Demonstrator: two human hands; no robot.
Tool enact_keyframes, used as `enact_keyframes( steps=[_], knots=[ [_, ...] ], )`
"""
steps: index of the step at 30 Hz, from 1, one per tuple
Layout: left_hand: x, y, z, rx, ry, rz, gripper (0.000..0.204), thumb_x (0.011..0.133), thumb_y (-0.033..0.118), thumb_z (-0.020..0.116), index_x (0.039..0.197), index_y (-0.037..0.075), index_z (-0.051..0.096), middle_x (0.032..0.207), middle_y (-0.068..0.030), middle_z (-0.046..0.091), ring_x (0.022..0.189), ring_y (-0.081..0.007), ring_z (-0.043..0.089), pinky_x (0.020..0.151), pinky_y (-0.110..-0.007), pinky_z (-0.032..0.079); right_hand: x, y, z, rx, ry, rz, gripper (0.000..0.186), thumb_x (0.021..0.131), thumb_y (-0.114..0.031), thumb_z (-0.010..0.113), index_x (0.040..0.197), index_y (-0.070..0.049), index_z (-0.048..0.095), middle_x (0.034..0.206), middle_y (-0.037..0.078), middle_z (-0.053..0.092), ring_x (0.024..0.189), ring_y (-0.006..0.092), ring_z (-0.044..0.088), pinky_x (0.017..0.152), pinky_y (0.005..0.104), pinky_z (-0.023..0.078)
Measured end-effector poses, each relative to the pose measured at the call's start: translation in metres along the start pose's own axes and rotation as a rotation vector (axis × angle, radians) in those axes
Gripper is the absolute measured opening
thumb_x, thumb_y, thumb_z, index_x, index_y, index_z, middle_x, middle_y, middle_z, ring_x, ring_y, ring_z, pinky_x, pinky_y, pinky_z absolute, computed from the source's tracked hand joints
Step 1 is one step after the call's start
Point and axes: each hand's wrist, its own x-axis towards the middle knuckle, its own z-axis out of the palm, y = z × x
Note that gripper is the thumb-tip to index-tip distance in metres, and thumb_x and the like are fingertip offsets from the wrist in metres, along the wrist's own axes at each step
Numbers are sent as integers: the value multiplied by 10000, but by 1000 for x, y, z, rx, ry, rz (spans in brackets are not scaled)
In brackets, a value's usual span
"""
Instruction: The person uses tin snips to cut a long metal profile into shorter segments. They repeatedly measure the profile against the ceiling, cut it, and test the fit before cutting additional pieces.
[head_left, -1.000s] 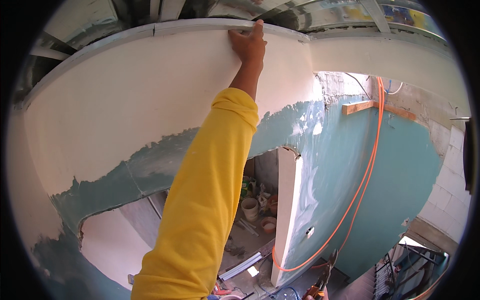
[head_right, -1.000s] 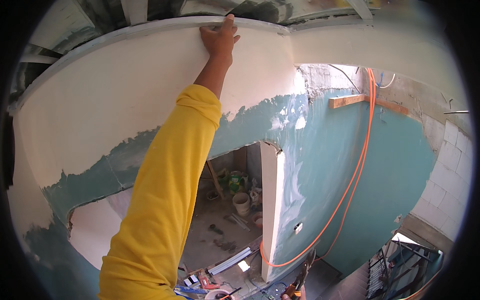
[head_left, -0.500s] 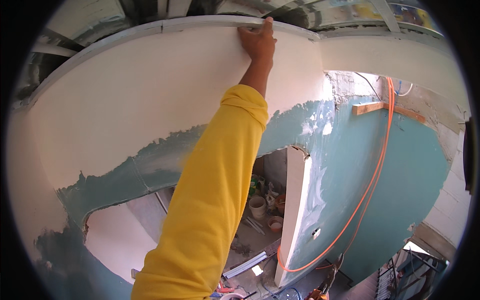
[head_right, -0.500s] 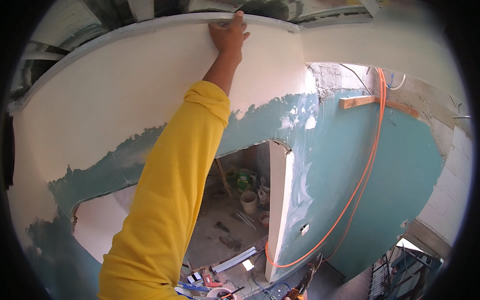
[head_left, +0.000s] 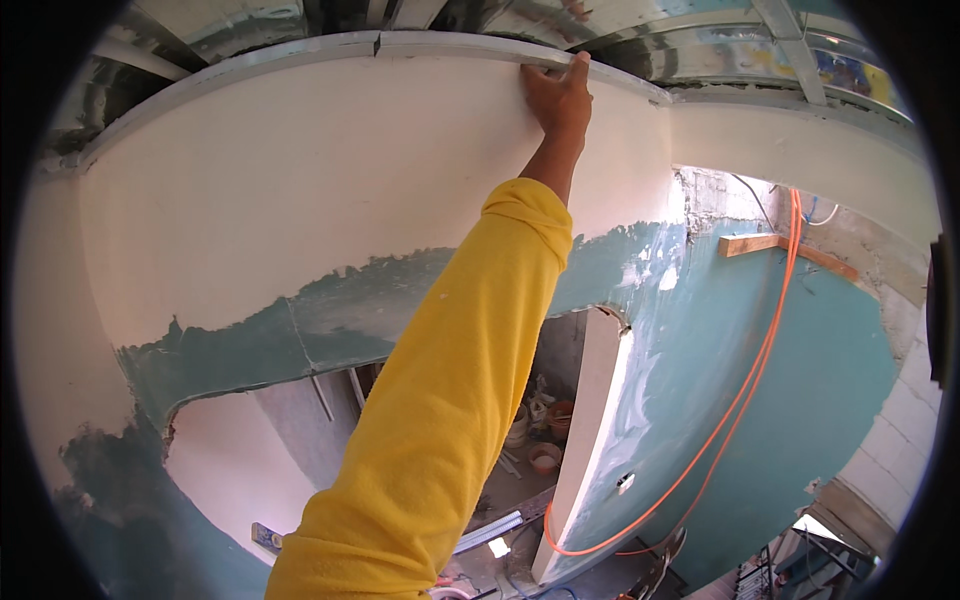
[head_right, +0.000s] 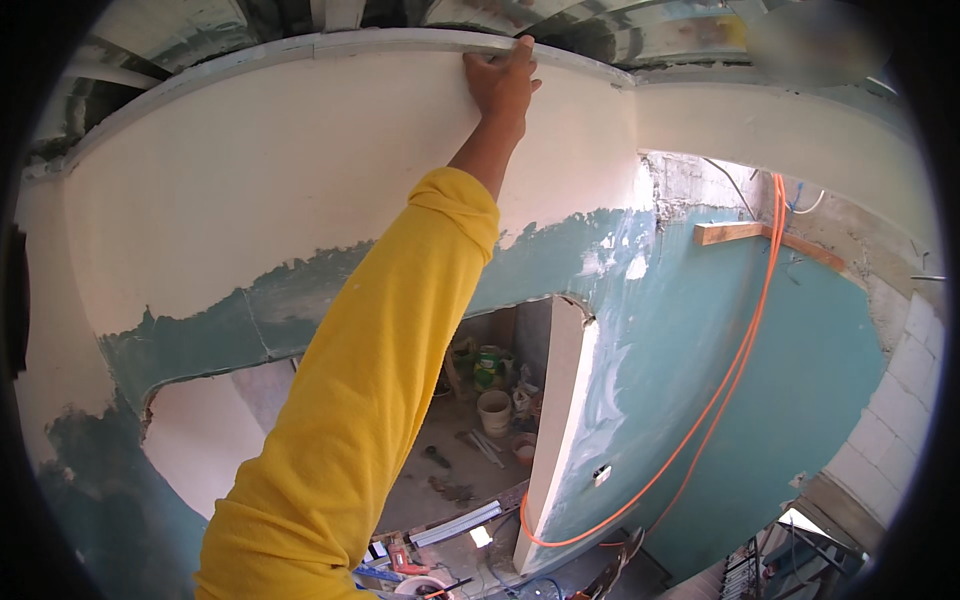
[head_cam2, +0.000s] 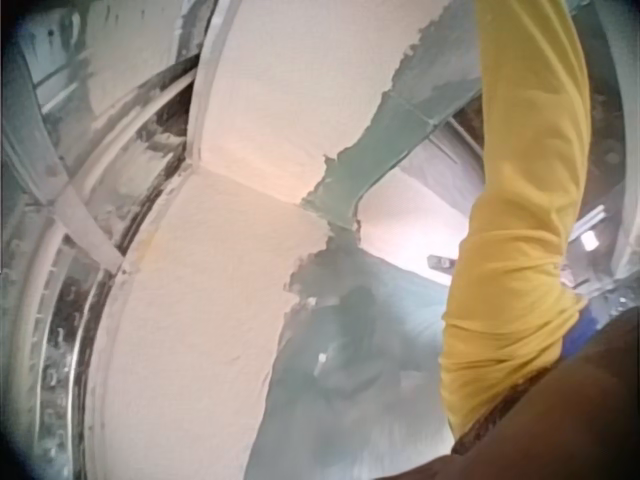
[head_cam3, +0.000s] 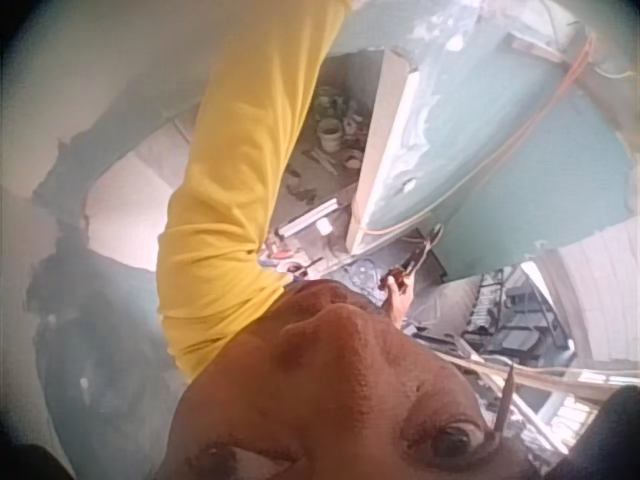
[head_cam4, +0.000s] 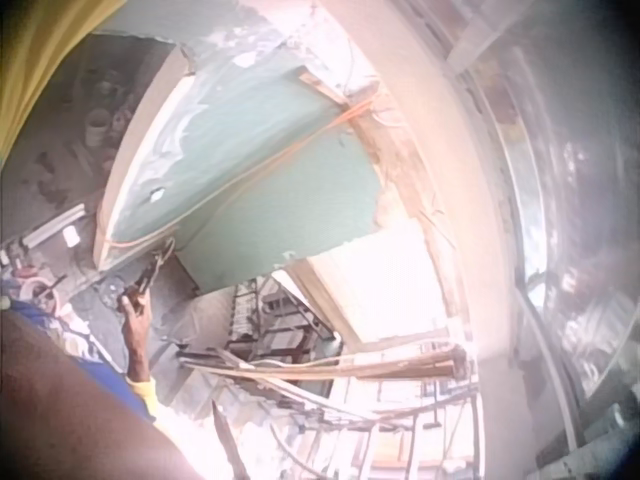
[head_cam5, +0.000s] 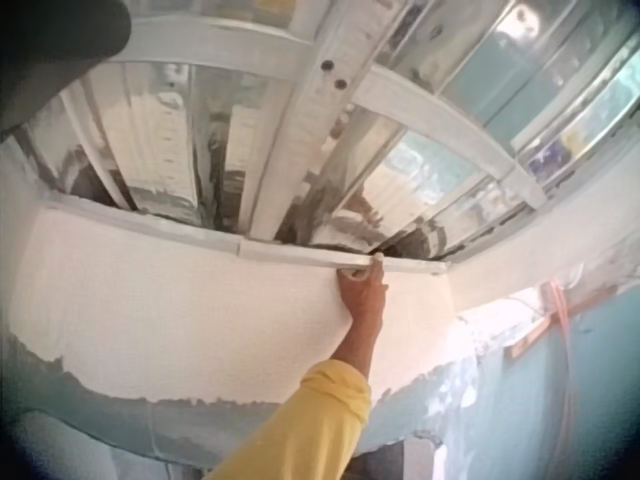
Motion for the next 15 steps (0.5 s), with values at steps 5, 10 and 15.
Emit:
enact_keyframes(
  steps=[5, 10, 15],
  knots=[
    [-1, -3, 0, -15, -11, -3, 613, 938, 196, 825, 1310, 13, 375, 1269, -197, 621, 1031, -272, 739, 810, -411, 655, -13, -5, -5, -24, 48, -3, 328, 981, -86, 727, 1270, -26, 583, 1003, 66, 613, 812, 161, 610, 717, 324, 533],
    [-1, -2, 0, -82, -28, -12, 619, 943, 186, 820, 1333, 26, 367, 1281, -190, 617, 1029, -313, 759, 828, -435, 647, -27, -3, -17, -3, 48, -14, 326, 979, -58, 707, 1273, -34, 569, 1011, 63, 602, 811, 168, 611, 720, 333, 538],
    [-22, 21, -12, -257, 82, -47, 532, 975, 157, 766, 1335, 55, 388, 1269, -155, 618, 1013, -349, 782, 809, -426, 627, -47, -12, -21, 9, 45, -49, 295, 975, -39, 702, 1241, -30, 573, 978, 56, 603, 813, 173, 612, 731, 334, 541]
  ],
)
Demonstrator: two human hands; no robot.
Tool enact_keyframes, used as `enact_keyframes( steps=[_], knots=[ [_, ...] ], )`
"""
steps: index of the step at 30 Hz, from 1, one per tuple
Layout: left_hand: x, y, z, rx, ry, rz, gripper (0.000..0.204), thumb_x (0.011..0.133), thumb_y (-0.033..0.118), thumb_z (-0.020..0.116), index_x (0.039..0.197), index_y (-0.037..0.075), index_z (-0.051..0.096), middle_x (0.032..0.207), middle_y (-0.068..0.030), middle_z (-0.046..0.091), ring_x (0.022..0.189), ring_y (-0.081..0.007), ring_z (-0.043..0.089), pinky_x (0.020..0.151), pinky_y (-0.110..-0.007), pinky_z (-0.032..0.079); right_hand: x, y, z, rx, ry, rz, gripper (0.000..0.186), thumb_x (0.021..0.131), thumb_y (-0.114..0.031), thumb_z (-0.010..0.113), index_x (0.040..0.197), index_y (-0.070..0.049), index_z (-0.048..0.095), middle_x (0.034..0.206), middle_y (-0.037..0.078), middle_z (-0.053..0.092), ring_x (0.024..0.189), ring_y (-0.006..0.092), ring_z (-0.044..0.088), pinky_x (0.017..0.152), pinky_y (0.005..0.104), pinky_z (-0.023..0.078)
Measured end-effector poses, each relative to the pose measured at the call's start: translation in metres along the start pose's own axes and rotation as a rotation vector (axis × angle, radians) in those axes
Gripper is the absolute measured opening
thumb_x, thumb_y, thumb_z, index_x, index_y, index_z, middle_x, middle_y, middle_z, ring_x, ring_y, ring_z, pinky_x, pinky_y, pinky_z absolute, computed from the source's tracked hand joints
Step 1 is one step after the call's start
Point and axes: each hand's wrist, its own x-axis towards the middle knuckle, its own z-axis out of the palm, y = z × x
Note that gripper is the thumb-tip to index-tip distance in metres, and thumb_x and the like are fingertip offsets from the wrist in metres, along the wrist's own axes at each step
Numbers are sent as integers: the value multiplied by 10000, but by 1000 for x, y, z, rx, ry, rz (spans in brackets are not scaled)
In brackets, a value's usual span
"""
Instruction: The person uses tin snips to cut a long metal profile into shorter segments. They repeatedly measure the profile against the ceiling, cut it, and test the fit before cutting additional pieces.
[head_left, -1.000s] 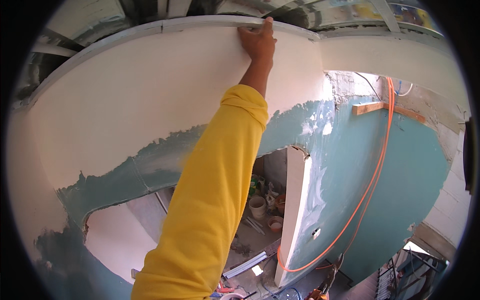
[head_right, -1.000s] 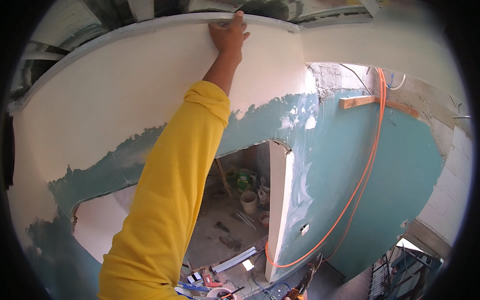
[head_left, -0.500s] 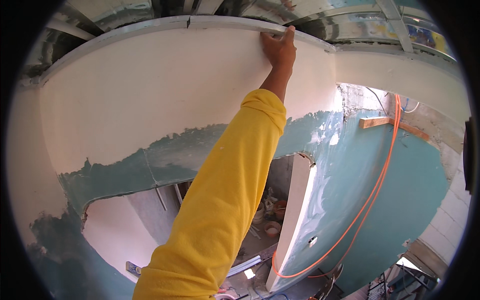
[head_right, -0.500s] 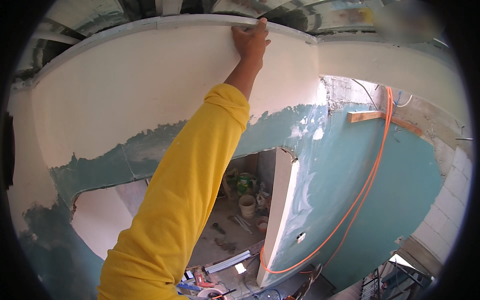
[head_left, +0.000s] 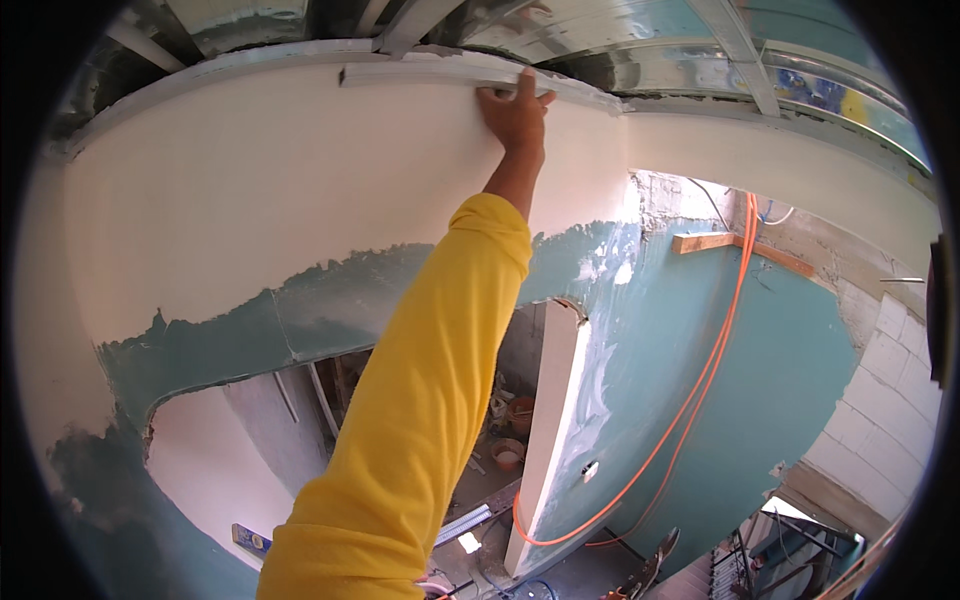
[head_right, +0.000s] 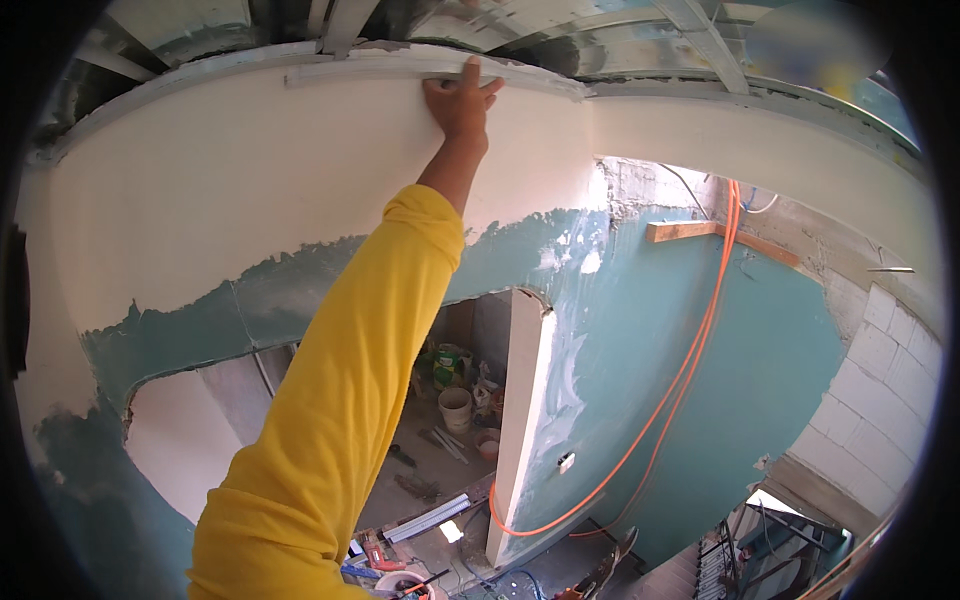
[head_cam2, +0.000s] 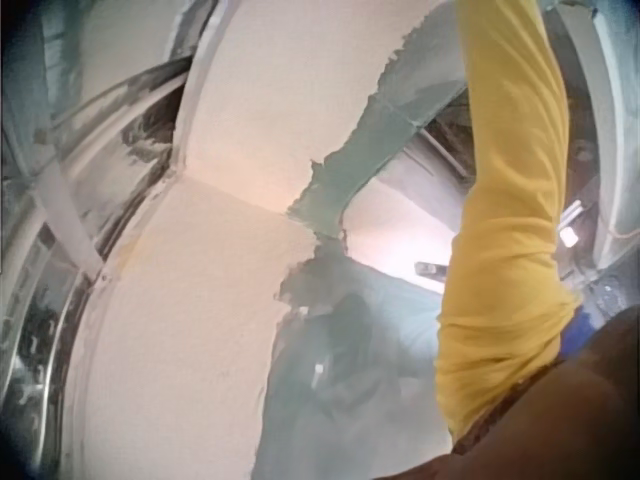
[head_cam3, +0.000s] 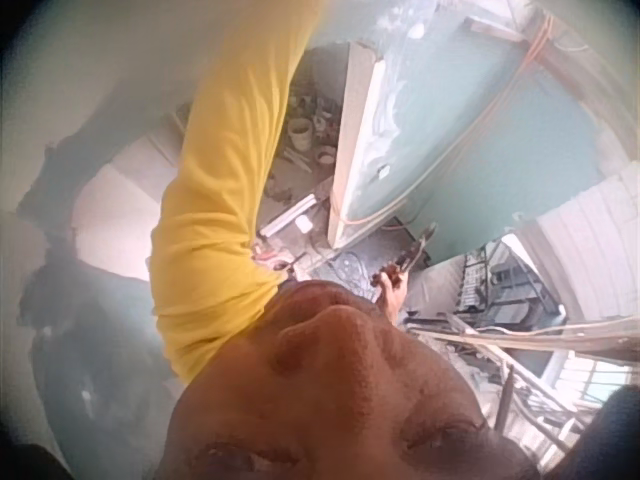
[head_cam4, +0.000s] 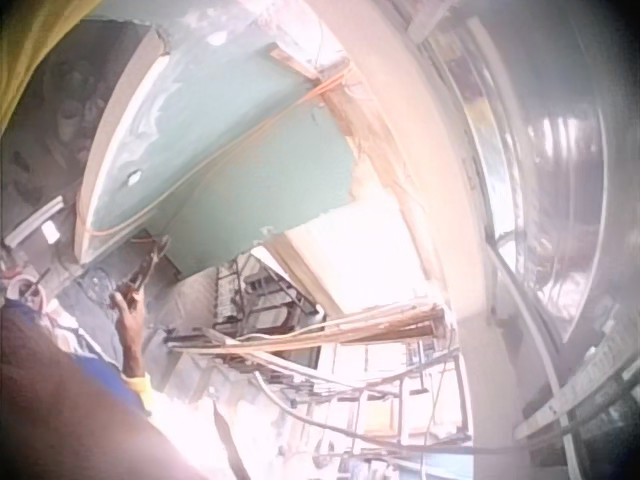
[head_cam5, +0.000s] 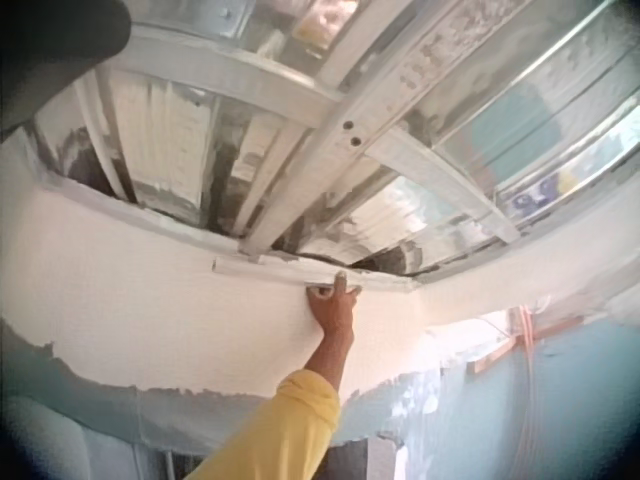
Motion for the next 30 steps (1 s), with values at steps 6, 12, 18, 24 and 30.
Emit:
enact_keyframes(
  steps=[6, 12, 18, 24, 30],
  knots=[
    [-147, 29, -39, 9, -136, -189, 352, 1026, 153, 707, 1277, 90, 467, 1318, -125, 650, 983, -317, 790, 680, -340, 624, -26, -27, 7, -138, 50, -6, 223, 987, -72, 706, 1161, -34, 571, 888, 43, 610, 777, 165, 617, 740, 325, 537],
    [-386, 18, -151, -29, -490, -707, 360, 1021, 39, 685, 1284, 122, 454, 1380, -189, 624, 964, -311, 796, 620, -321, 679, -24, -25, 17, -14, 16, 12, 324, 994, -71, 703, 1255, -42, 514, 931, 74, 643, 776, 179, 645, 730, 336, 556],
    [-601, 21, -214, 143, -345, -1240, 379, 1051, 64, 661, 1395, 82, 501, 1189, -122, 664, 947, -246, 799, 658, -317, 664, -11, -41, 40, 291, 15, 122, 485, 1066, -92, 641, 1489, -86, 403, 994, 59, 586, 797, 145, 621, 646, 311, 518],
    [-681, 51, -238, 258, -500, -854, 380, 929, -123, 678, 1266, 49, 636, 1342, -159, 602, 1079, -218, 710, 946, -318, 641, -15, -24, 33, 329, 79, 351, 450, 1130, -241, 579, 1511, -109, 381, 1192, 160, 685, 896, 193, 699, 733, 318, 585],
    [-688, 86, -250, 470, -549, -675, 316, 959, -50, 691, 1233, 107, 689, 1420, -193, 612, 1057, -265, 733, 848, -340, 622, -32, 3, 30, 345, 12, 539, 581, 1030, -163, 711, 1515, -81, 401, 1179, 177, 698, 945, 258, 724, 802, 387, 610]
  ],
)
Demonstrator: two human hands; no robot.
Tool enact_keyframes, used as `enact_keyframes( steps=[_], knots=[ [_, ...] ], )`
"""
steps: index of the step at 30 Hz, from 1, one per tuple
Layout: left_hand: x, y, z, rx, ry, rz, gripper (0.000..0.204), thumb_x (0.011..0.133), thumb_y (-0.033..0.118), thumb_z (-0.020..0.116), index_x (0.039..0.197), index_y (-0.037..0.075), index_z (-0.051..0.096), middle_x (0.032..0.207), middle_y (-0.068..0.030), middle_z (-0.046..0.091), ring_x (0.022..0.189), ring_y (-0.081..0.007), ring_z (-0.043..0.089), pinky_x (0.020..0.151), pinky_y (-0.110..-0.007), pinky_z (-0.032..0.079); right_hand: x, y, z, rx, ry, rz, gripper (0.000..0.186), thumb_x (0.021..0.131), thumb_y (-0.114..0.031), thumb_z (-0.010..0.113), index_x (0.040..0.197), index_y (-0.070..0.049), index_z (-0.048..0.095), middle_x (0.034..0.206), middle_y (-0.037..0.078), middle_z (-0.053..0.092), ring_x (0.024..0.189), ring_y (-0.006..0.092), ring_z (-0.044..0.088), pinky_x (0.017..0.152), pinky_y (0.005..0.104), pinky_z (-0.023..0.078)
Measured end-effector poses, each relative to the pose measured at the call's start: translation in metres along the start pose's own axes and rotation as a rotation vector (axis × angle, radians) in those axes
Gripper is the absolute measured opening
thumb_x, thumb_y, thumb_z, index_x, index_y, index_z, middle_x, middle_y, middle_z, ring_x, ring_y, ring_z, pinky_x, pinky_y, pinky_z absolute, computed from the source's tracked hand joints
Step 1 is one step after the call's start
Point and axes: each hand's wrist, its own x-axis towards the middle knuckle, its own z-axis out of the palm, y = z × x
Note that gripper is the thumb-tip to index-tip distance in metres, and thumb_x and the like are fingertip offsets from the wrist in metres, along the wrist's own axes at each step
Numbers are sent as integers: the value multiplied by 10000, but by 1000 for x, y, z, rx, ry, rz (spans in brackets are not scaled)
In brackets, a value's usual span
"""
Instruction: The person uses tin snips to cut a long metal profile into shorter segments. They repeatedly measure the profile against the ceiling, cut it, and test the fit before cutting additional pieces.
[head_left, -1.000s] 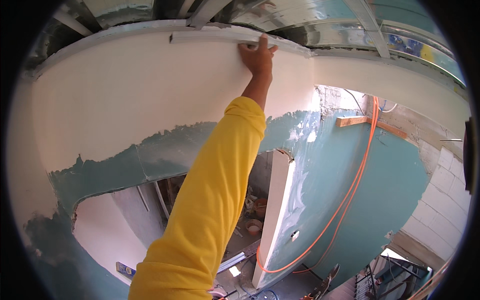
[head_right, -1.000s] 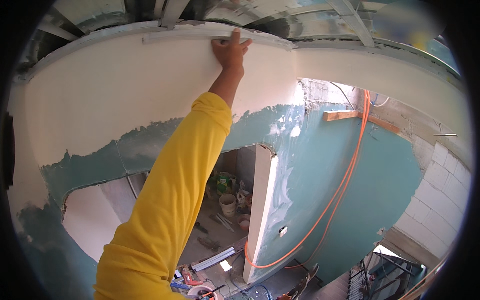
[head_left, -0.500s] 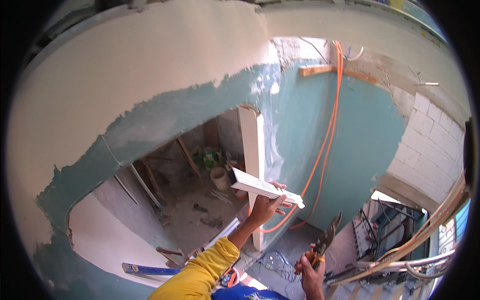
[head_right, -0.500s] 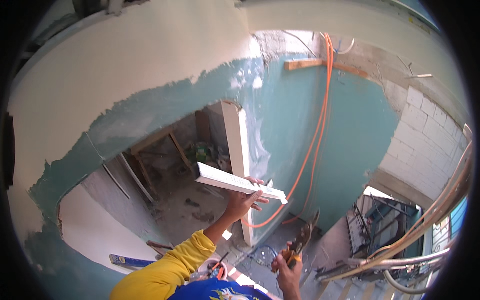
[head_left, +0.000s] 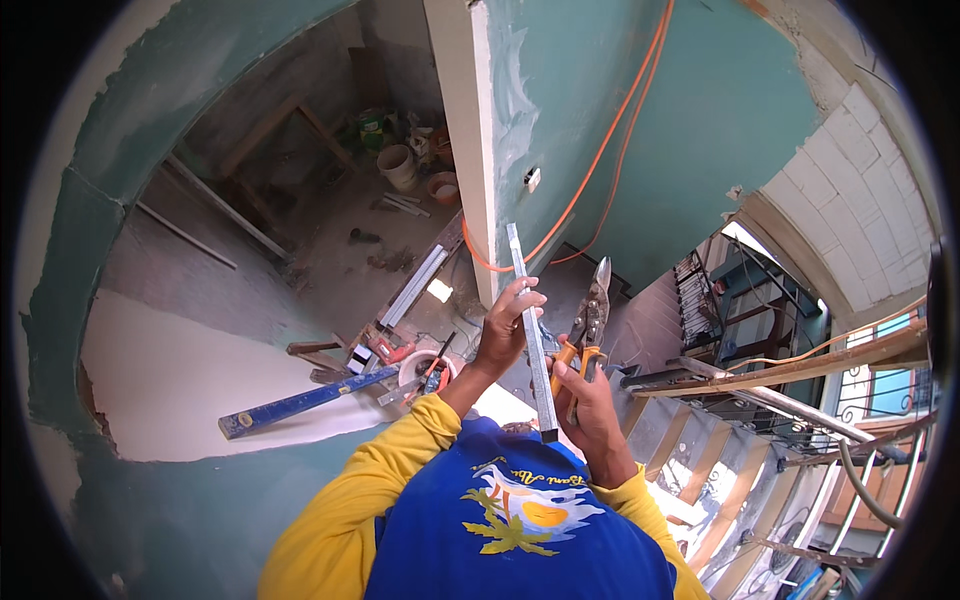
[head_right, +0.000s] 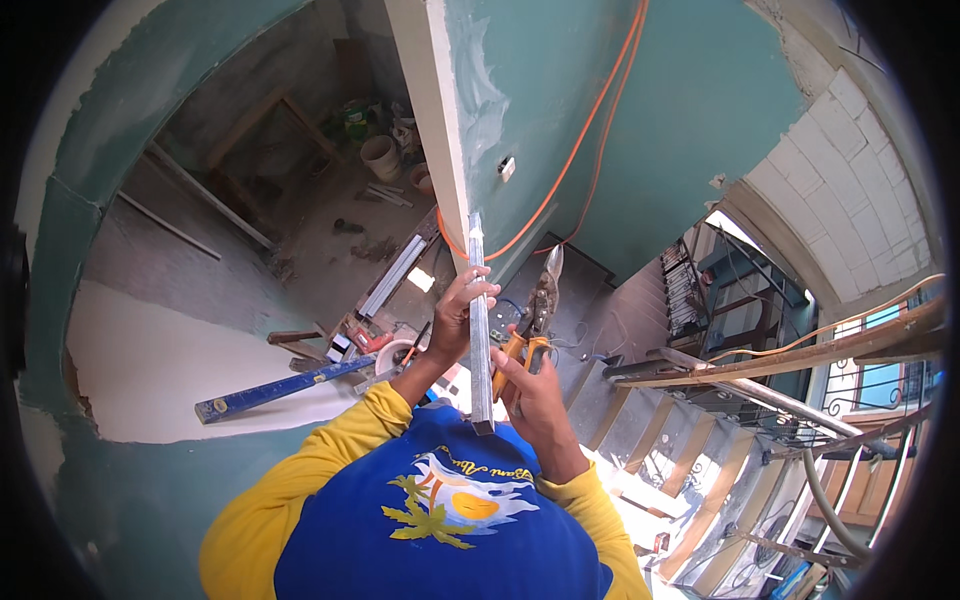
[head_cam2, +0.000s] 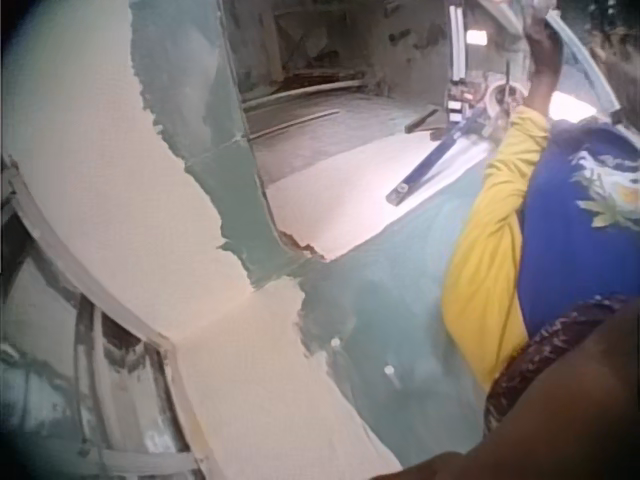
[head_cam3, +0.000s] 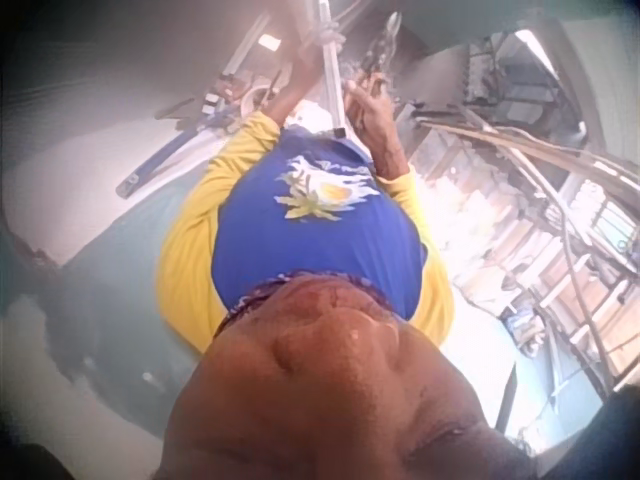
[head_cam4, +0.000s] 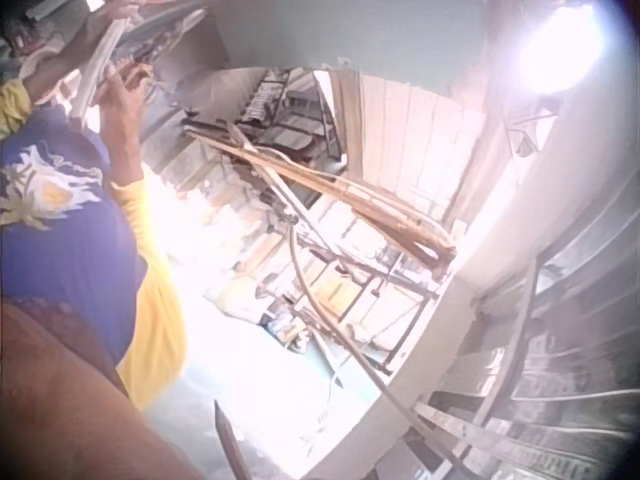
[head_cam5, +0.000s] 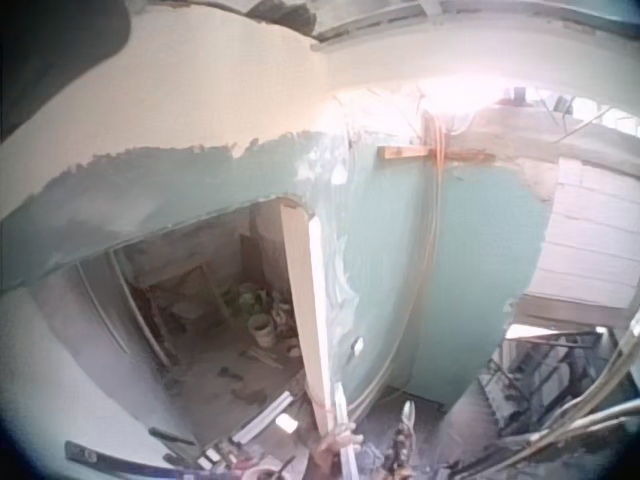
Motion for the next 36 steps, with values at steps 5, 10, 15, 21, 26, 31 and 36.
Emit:
enact_keyframes(
  steps=[5, 10, 15, 21, 26, 31, 36],
  knots=[
    [-29, -10, -19, 157, 75, 44, 500, 955, -35, 721, 1408, 160, 637, 1534, -178, 541, 1341, -324, 627, 1019, -359, 595, 10, 17, 3, -65, -25, 135, 697, 930, -99, 791, 1510, -67, 406, 1126, 170, 695, 909, 275, 720, 800, 422, 607],
    [-45, 15, -30, -641, 373, -672, 639, 1139, 412, 522, 1629, 59, 314, 1479, -167, 551, 1317, -291, 632, 984, -435, 619, 29, 7, 24, -251, -6, 117, 801, 824, 37, 836, 1506, -48, 424, 1206, 94, 605, 1099, 196, 657, 959, 342, 550],
    [-34, 73, -34, -907, 200, -824, 601, 1141, 356, 527, 1574, -18, 344, 1449, -218, 602, 1289, -281, 640, 1124, -408, 514, 52, 12, 29, -495, -127, -14, 644, 916, -29, 797, 1470, -38, 469, 1246, 107, 651, 1124, 195, 666, 983, 337, 551],
    [-10, 66, -91, -1112, 457, -787, 569, 1115, 441, 561, 1597, 233, 342, 966, -24, 552, 895, -154, 632, 975, -514, 576, 28, -2, 6, -976, -203, -351, 570, 1015, -169, 734, 1509, -62, 469, 1225, 68, 649, 1087, 155, 634, 961, 323, 519],
    [14, 60, -140, -1072, 625, -566, 673, 1090, 656, 438, 1596, 219, 359, 912, -11, 479, 710, -109, 458, 636, -290, 453, -23, -15, -15, -1123, -392, 86, 578, 992, -301, 741, 1473, -39, 556, 1164, 89, 677, 1107, 216, 644, 1027, 399, 500],
    [47, 84, -145, -977, 684, -504, 791, 1060, 761, 317, 1578, 167, 389, 899, -27, 478, 689, -114, 454, 571, -271, 432, -43, -18, -2, -1200, -451, 209, 669, 995, -317, 733, 1554, -29, 505, 1277, 180, 716, 1211, 286, 666, 1071, 429, 483],
    [52, 95, -139, -932, 650, -446, 782, 1052, 770, 349, 1541, 163, 414, 888, -17, 483, 689, -118, 464, 574, -277, 440, -45, -13, 3, -1186, -459, 202, 658, 1003, -299, 724, 1565, -38, 502, 1270, 178, 721, 1219, 285, 662, 1084, 427, 473]
  ],
)
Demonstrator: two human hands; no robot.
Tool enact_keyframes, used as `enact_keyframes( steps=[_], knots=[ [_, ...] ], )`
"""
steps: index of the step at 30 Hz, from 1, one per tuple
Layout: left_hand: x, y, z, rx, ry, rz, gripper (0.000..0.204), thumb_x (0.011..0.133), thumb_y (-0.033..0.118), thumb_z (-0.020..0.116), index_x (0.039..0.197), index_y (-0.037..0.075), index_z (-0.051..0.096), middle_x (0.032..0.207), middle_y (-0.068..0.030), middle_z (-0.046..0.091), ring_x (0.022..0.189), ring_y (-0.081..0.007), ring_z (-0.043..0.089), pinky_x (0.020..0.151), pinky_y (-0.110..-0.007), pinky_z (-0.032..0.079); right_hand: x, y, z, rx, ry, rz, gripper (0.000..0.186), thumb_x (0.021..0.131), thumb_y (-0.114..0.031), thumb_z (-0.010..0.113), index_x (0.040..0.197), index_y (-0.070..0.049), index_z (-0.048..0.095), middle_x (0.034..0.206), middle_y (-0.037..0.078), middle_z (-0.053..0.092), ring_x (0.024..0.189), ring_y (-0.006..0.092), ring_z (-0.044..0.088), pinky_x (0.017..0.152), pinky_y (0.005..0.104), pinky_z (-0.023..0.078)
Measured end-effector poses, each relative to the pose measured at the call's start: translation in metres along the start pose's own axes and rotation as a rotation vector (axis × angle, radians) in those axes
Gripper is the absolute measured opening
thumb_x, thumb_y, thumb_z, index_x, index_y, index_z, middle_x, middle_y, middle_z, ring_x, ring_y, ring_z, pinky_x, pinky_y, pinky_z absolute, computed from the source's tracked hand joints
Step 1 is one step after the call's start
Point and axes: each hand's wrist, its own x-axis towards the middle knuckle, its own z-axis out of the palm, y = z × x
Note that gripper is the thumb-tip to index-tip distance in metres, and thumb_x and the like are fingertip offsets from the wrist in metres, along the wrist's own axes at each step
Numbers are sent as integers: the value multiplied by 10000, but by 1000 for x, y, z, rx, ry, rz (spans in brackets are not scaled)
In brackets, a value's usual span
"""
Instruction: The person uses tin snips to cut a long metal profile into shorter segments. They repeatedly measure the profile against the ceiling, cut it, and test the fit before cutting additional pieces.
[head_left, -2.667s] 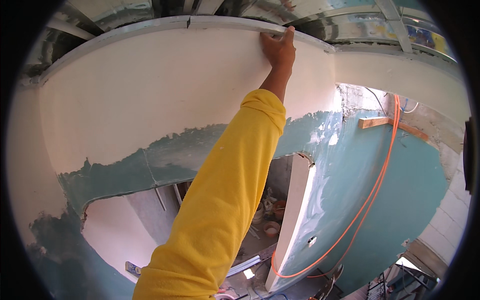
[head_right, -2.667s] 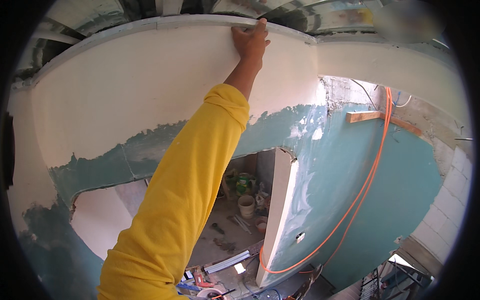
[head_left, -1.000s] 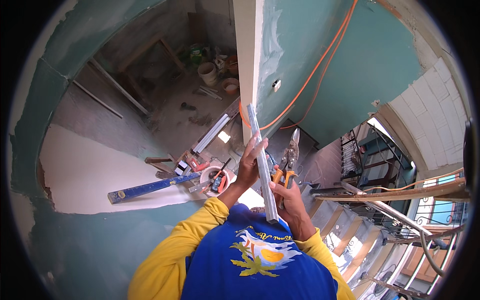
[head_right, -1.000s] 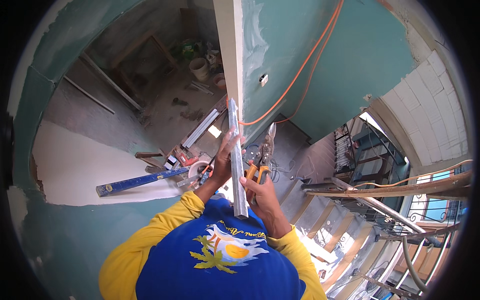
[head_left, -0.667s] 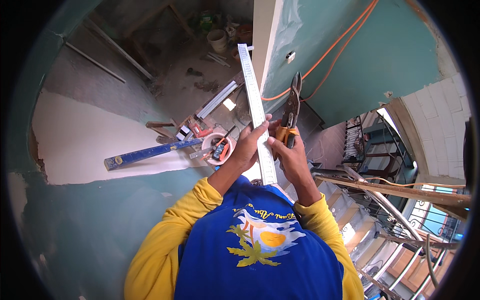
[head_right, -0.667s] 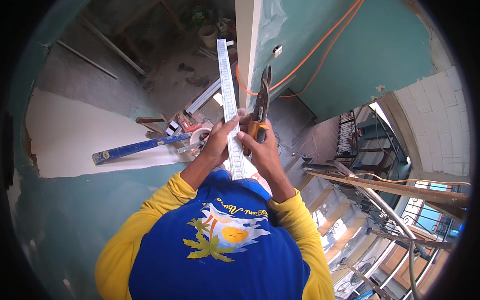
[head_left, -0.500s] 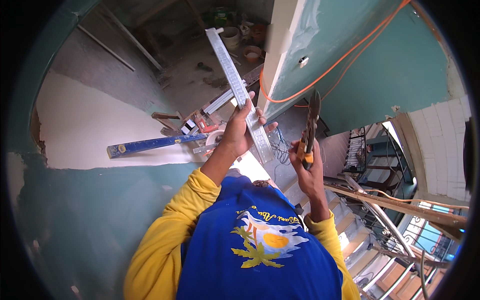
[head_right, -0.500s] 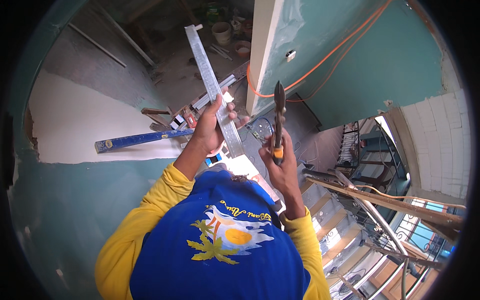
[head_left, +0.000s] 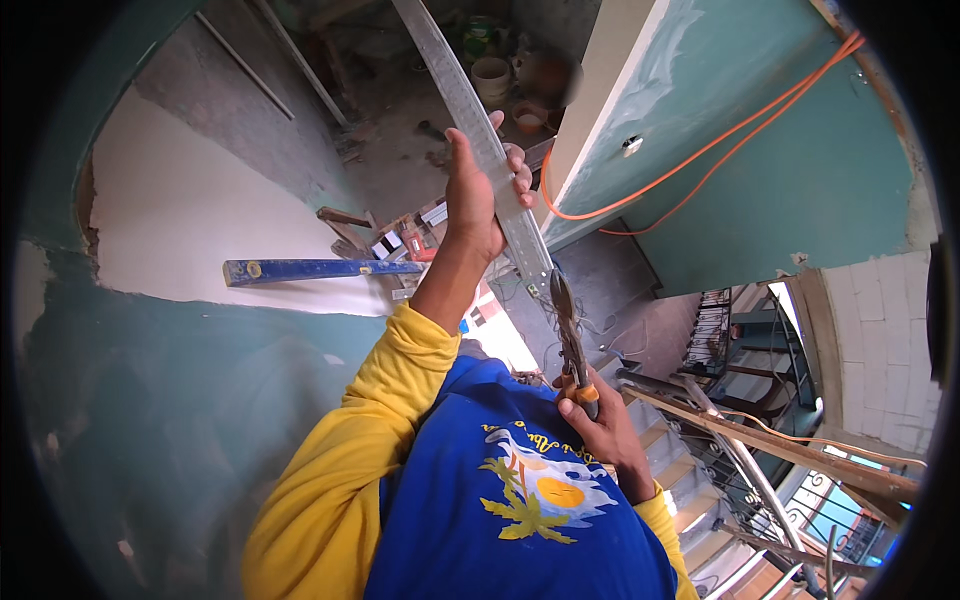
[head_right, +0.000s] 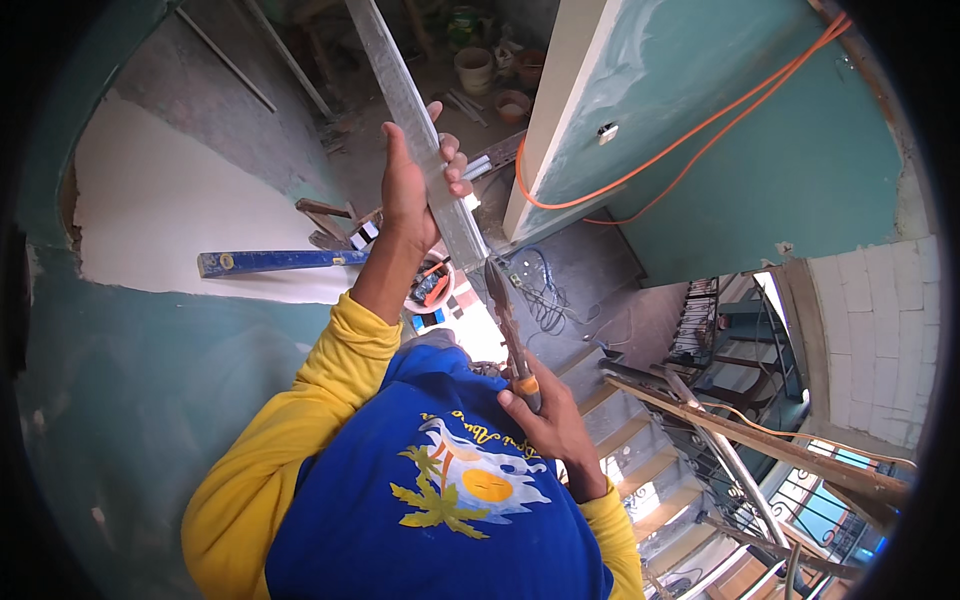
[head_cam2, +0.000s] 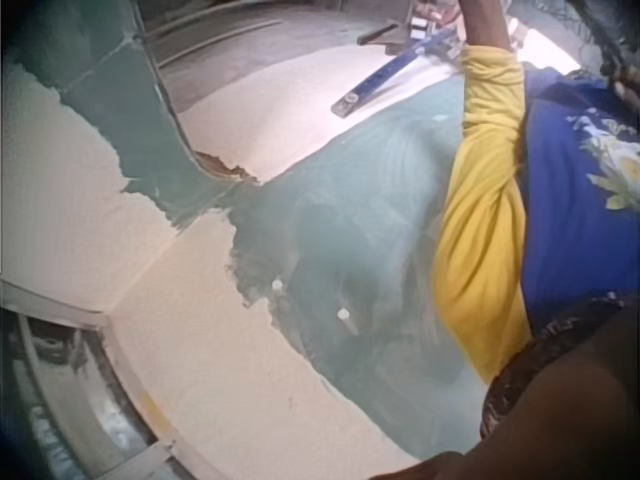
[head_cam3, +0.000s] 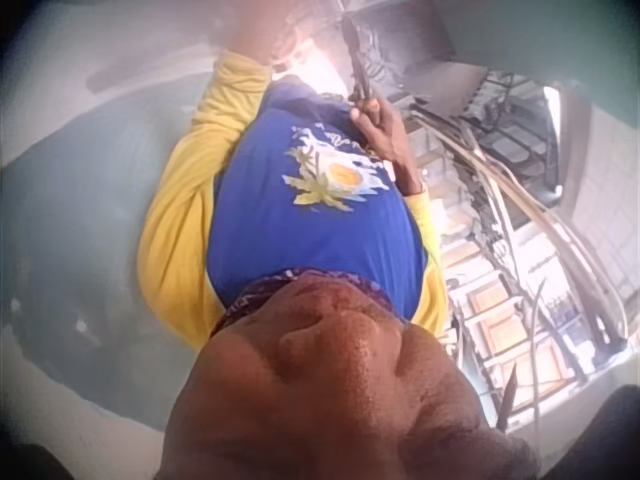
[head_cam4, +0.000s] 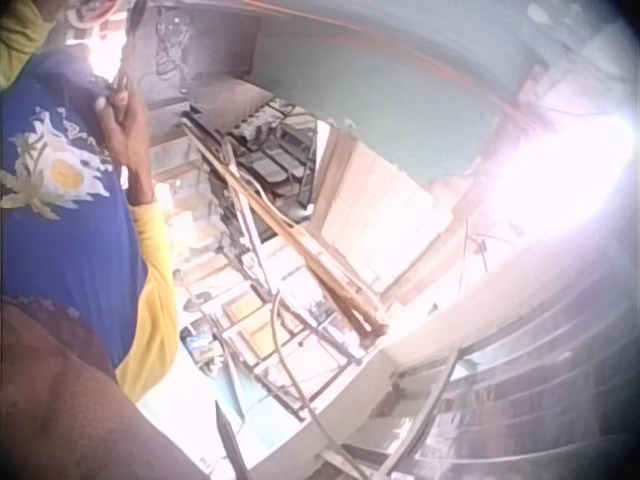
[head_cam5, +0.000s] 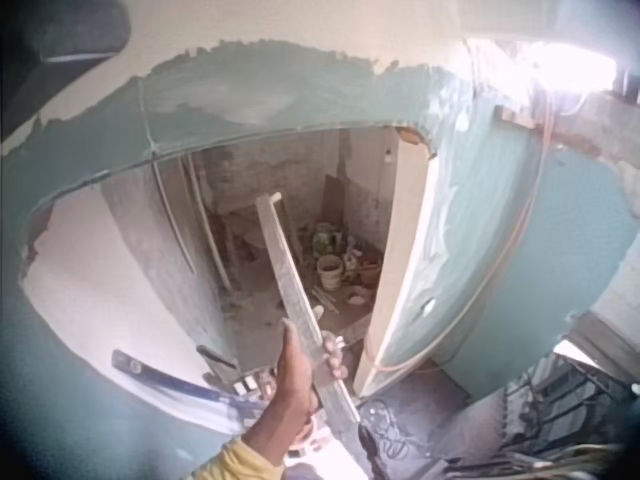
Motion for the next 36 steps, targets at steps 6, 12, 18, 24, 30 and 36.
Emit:
enact_keyframes(
  steps=[6, 12, 18, 24, 30, 36],
  knots=[
    [-3, 3, 9, 0, -7, -13, 752, 1053, 767, 365, 1504, 171, 447, 885, -15, 489, 682, -115, 476, 567, -290, 440, -4, -10, 2, -8, 0, 20, 645, 1008, -309, 721, 1555, -36, 514, 1250, 166, 722, 1216, 275, 654, 1088, 422, 466],
    [-6, 2, 10, 37, -52, -26, 749, 1047, 774, 374, 1486, 175, 470, 851, -17, 491, 653, -115, 496, 560, -293, 440, -4, -13, 6, 5, 18, 34, 604, 1008, -313, 717, 1513, -28, 548, 1236, 159, 726, 1198, 267, 655, 1080, 427, 470],
    [-9, 5, 17, 60, -60, -38, 762, 1039, 785, 379, 1479, 172, 481, 831, -16, 501, 628, -117, 501, 548, -299, 449, -2, -16, 5, -12, 18, 33, 596, 1002, -308, 718, 1501, -26, 556, 1240, 155, 735, 1200, 265, 659, 1083, 431, 470],
    [-10, 5, 21, 81, -71, -33, 764, 1034, 791, 380, 1472, 174, 489, 818, -20, 509, 618, -119, 510, 533, -303, 452, -1, -14, 5, -5, 32, 30, 622, 997, -313, 726, 1520, -29, 546, 1252, 155, 743, 1232, 269, 660, 1100, 433, 461],
    [-10, 7, 17, 111, -58, -11, 777, 1027, 800, 387, 1468, 169, 490, 817, -21, 516, 613, -120, 512, 528, -304, 450, 1, -15, 7, 5, 31, 41, 631, 992, -324, 732, 1516, -23, 550, 1237, 153, 742, 1218, 268, 661, 1104, 432, 456],
    [-11, 9, 15, 138, -53, 12, 787, 1028, 802, 383, 1470, 160, 489, 803, -22, 517, 610, -120, 512, 521, -305, 446, 3, -21, 11, -45, 60, 9, 564, 987, -317, 734, 1446, -20, 594, 1142, 129, 732, 1121, 244, 663, 1042, 413, 478]
  ],
)
